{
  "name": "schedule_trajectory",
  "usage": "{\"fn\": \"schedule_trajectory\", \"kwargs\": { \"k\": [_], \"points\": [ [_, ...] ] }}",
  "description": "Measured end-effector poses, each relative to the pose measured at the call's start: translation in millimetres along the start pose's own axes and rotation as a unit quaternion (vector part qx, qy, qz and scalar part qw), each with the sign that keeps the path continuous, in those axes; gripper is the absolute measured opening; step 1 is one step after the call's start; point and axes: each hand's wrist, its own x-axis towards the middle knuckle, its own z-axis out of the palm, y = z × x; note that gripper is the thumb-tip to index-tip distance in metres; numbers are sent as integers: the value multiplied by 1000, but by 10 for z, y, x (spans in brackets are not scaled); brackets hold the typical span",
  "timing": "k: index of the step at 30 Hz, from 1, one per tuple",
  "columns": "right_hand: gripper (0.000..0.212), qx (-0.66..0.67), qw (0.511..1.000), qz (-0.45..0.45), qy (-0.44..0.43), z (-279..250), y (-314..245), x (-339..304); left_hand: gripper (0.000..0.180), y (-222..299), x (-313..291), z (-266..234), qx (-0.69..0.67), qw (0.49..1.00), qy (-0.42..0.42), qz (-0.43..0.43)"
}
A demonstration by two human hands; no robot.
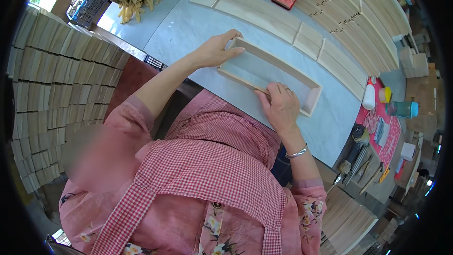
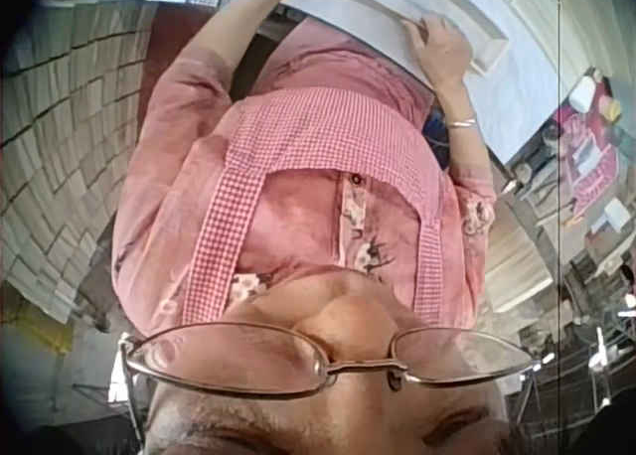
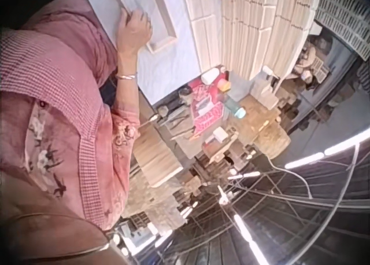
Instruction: Assembling small wooden boxes by gluing and using a pneumatic nail gun to join wooden slats.
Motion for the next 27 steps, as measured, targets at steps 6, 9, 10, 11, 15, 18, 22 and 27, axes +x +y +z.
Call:
{"fn": "schedule_trajectory", "kwargs": {
  "k": [6, 9, 10, 11, 15, 18, 22, 27],
  "points": [
    [28, 1, 1000, 3, 10, 27, 6, 8, 60, -53, -26, -13, -51, 998, -19, 7],
    [28, -17, 1000, 10, 9, 25, 14, -8, 79, 18, -148, -141, -190, 977, -95, -33],
    [28, -16, 1000, 10, 9, 29, 10, 3, 79, -32, -164, -177, -190, 977, -95, -33],
    [29, -16, 1000, 11, 7, 32, 9, 12, 85, -106, -177, -210, -178, 976, -125, -23],
    [31, -14, 1000, 17, -4, 16, 13, -8, 106, -275, -226, -227, -146, 965, -219, 7],
    [24, -19, 999, 29, -39, 8, 19, -11, 112, -246, -256, -183, -116, 979, -152, 68],
    [27, 27, 998, -51, -21, -7, -175, 226, 112, -251, -264, -197, -113, 981, -125, 94],
    [52, 130, 975, -180, -8, 166, -522, 542, 105, -311, -225, -181, -120, 982, -123, 83]
  ]
}}
